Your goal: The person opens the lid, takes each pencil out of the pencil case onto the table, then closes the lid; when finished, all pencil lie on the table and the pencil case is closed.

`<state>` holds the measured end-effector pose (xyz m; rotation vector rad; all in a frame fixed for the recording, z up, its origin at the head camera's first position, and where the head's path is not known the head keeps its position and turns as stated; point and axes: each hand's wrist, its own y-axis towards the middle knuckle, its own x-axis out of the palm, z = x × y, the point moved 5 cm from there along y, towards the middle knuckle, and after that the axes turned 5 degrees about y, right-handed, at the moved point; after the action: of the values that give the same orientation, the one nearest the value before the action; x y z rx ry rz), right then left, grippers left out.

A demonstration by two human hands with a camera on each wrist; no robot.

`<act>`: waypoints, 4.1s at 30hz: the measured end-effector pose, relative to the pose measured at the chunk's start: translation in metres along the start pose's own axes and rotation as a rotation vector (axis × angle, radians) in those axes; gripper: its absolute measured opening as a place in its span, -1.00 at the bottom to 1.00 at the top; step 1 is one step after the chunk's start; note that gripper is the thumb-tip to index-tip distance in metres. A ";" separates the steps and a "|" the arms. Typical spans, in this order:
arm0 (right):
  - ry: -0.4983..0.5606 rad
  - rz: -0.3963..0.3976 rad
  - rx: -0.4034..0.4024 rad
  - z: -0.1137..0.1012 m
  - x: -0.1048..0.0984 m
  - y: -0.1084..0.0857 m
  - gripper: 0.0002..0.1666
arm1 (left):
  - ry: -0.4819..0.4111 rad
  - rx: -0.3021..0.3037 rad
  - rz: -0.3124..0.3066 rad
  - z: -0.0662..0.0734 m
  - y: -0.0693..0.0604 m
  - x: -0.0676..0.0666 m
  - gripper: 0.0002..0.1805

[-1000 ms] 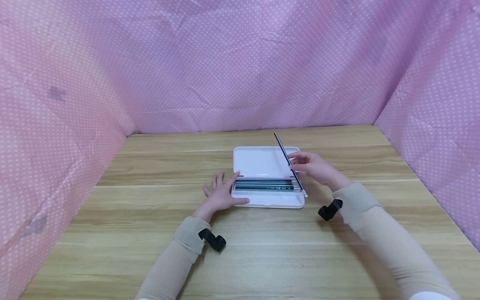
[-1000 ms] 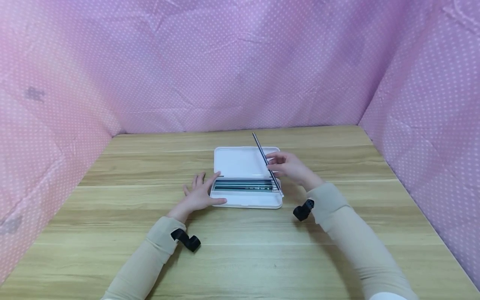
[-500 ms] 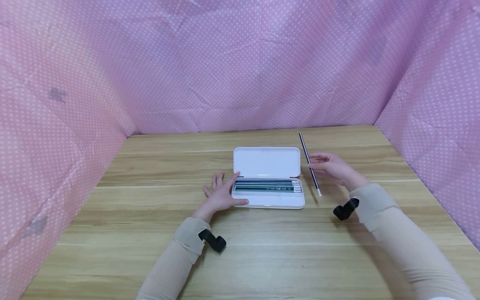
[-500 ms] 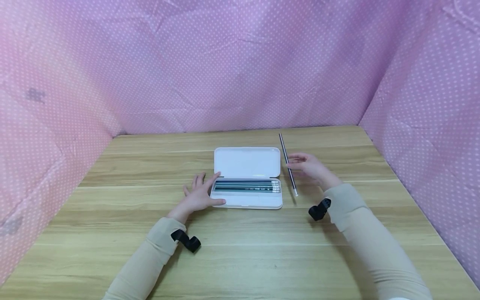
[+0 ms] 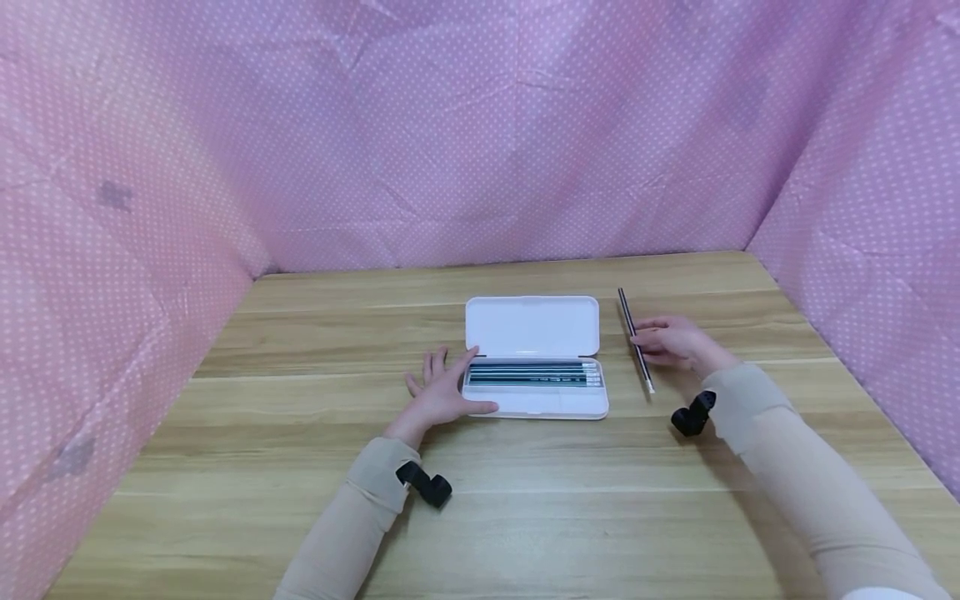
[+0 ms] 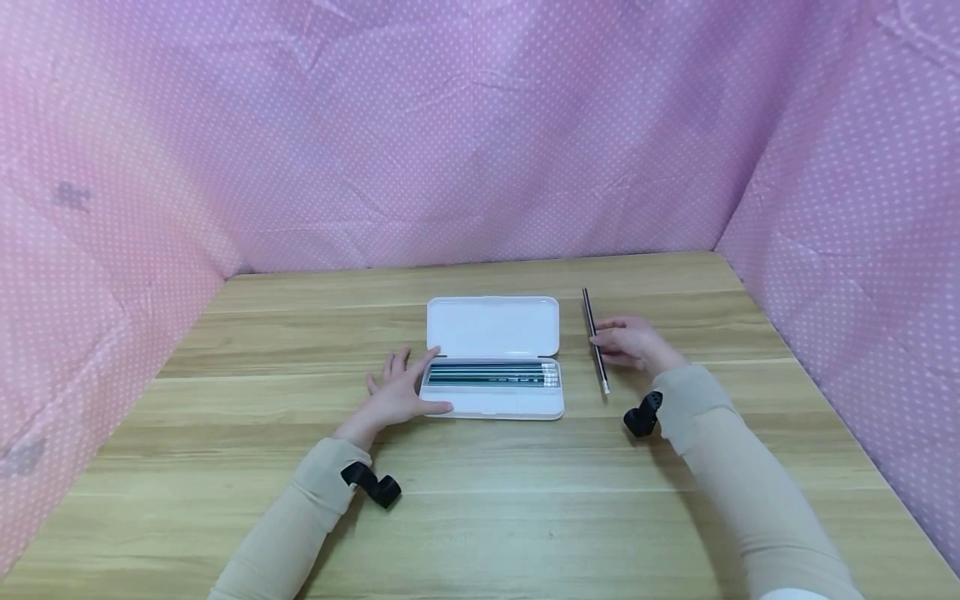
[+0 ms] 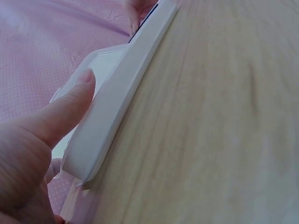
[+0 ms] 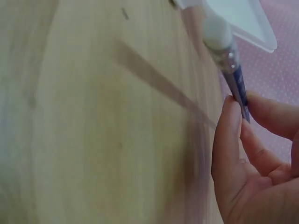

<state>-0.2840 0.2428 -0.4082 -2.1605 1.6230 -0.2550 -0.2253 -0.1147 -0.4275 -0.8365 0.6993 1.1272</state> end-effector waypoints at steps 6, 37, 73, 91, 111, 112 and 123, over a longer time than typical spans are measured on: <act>-0.085 0.039 -0.005 0.003 0.000 0.003 -0.31 | 0.003 0.006 0.006 0.000 0.001 0.000 0.10; -0.323 0.140 -0.010 -0.003 0.010 0.004 -0.37 | -0.005 0.003 -0.001 0.002 -0.002 -0.002 0.09; -0.380 0.136 -0.102 -0.034 0.018 -0.016 -0.39 | -0.012 0.007 0.008 0.001 -0.001 0.001 0.09; -0.517 -0.024 -0.263 -0.057 0.088 -0.023 -0.51 | -0.009 0.004 0.001 0.001 -0.001 0.000 0.10; -0.824 -0.146 -0.464 -0.058 0.155 -0.015 -0.60 | 0.016 -0.009 0.008 0.000 0.000 0.000 0.10; -0.847 -0.145 -0.473 -0.057 0.157 -0.015 -0.60 | 0.017 -0.009 0.007 0.000 0.000 0.000 0.10; -1.018 -0.152 -0.531 -0.056 0.165 -0.013 -0.61 | 0.011 -0.004 0.009 -0.001 0.000 0.000 0.09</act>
<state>-0.2454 0.0765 -0.3699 -2.1450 0.9610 1.1633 -0.2253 -0.1151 -0.4280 -0.8442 0.7107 1.1334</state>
